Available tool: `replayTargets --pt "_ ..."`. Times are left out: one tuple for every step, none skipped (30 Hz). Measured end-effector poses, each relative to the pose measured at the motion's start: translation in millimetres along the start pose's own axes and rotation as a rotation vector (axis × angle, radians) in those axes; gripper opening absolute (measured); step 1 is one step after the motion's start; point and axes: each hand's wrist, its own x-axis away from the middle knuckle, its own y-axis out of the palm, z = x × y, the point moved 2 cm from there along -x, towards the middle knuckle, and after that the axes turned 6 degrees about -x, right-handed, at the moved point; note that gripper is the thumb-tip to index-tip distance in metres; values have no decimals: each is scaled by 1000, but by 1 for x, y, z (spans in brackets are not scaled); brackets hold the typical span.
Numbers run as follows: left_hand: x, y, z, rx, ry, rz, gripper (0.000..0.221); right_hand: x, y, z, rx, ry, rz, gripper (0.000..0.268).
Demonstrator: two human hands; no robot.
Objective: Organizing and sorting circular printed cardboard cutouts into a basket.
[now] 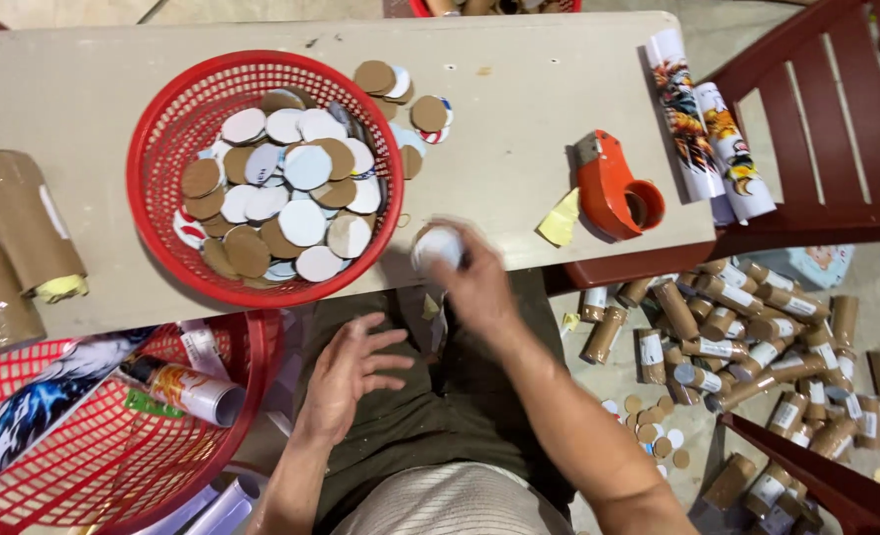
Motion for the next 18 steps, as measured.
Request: replayTargets --pt "0 9 8 -5 2 -10 63 18 5 -2 -1 -4 11 44" --pt "1 19 15 146 -12 -103 73 36 13 -6 -41 -48 -79 47" --pt "4 28 23 299 -30 -192 84 54 22 -9 -80 -89 -172 51" --pt "5 35 31 296 -31 -198 84 62 21 -6 -79 -91 -166 51" --pt "7 40 37 285 -53 -163 78 70 23 -3 -18 -149 -199 47" --pt "10 45 43 273 -75 -128 72 79 25 -1 43 -207 -232 43" --pt "8 38 32 272 -71 -122 72 82 24 8 40 -210 -237 43" --pt "7 31 22 246 -49 -200 69 86 24 16 55 -230 -234 39" --pt "6 25 12 224 -22 -274 66 89 23 23 71 -251 -237 35" --pt "6 25 10 226 -16 -265 66 90 23 25 70 -255 -248 35" --pt "7 25 7 228 -28 -247 64 91 23 25 116 -387 -230 36" --pt "9 23 4 230 -41 -229 62 93 24 25 160 -520 -210 38" --pt "11 24 2 238 -24 -205 62 96 26 16 153 -530 -238 38" --pt "13 23 1 270 -39 -190 57 97 29 10 72 -345 -254 42" --pt "14 22 0 307 -55 -173 52 97 32 3 -1 -154 -272 46" --pt "14 17 -2 318 -39 -149 52 97 35 6 -1 -159 -303 46" --pt "16 14 -4 321 -30 -191 53 97 36 9 -48 -162 -266 48" --pt "17 11 -6 322 -20 -233 54 97 36 11 -95 -164 -229 50"
